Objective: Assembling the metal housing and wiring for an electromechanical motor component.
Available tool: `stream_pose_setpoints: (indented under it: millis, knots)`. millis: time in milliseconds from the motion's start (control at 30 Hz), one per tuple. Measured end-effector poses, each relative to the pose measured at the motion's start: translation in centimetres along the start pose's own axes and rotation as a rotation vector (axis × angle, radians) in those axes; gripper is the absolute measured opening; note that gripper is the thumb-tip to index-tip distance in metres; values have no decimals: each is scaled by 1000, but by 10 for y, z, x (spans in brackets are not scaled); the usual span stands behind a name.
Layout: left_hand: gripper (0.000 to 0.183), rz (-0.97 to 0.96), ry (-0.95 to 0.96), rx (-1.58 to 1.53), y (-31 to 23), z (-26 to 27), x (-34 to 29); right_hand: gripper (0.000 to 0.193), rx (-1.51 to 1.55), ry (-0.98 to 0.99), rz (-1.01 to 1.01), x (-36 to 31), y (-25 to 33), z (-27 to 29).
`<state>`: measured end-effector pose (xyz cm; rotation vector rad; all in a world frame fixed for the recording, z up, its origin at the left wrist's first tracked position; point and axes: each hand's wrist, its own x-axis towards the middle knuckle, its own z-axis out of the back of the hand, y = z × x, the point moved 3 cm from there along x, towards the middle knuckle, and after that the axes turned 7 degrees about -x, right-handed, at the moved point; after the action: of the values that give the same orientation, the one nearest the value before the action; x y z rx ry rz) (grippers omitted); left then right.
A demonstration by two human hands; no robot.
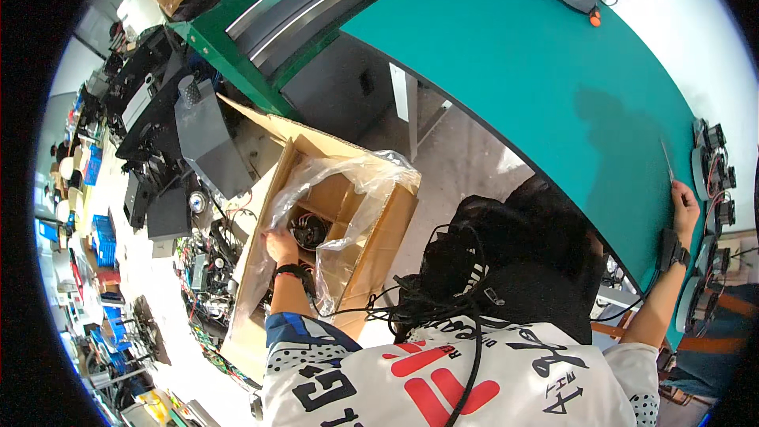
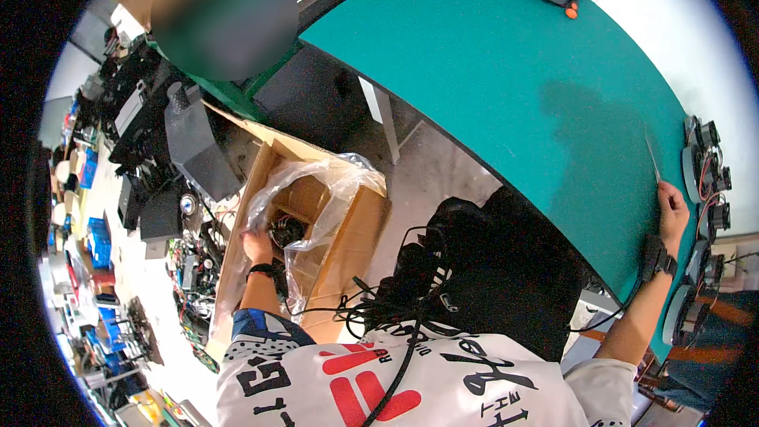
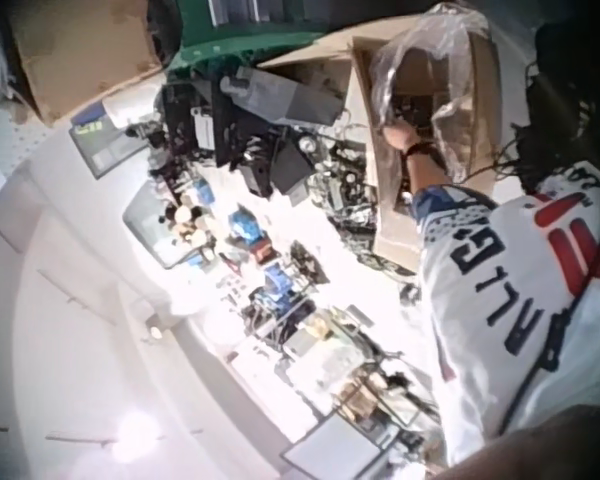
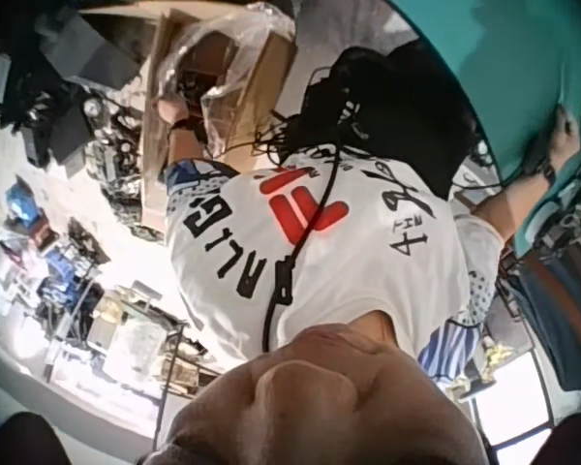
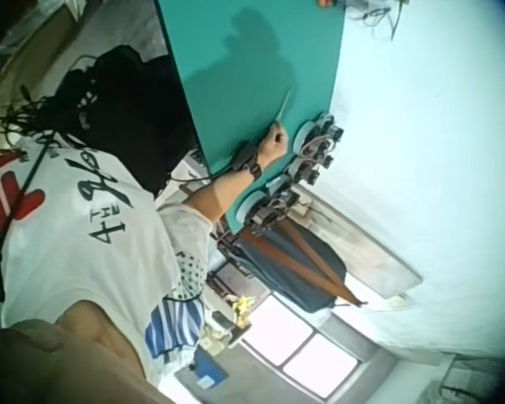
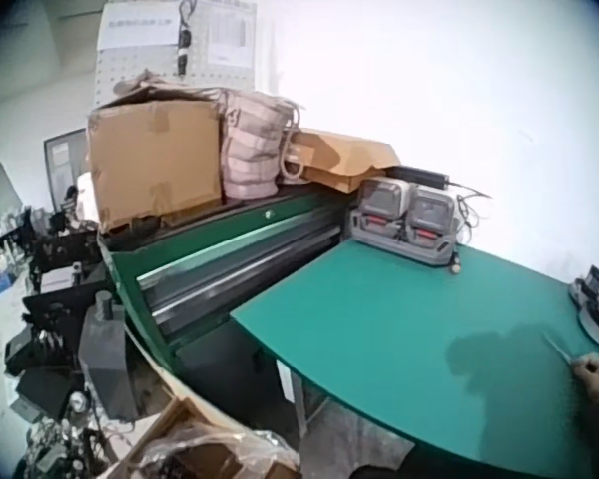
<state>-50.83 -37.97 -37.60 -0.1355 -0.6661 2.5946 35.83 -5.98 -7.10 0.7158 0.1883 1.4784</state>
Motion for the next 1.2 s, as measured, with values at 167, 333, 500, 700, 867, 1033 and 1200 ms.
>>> stream_pose_setpoints:
  millis: [167, 333, 500, 700, 867, 1033, 1200]
  knots:
    - [47, 16, 322, 164, -2, -12, -23, 21, 94, -17, 11, -1, -5, -2]
    - [54, 69, 434, 244, -22, -31, -47, 19, -20, 42, -49, -8, 15, 4]
    - [40, 208, 547, 324, -16, -46, -35, 14, 189, -21, 30, -9, 24, -1]
    - [63, -289, 812, 582, 55, -116, 6, 12, 162, -82, -45, -21, 32, -2]
    - [59, 41, 790, 520, 32, -141, 0, 9, 163, -133, -48, -23, 63, -6]
    - [56, -94, 739, 438, -70, -145, 9, 9, 2, -152, -81, -30, 83, -5]
    - [53, -272, 725, 343, -155, -147, -1, 11, 116, -203, -98, -29, 85, -10]
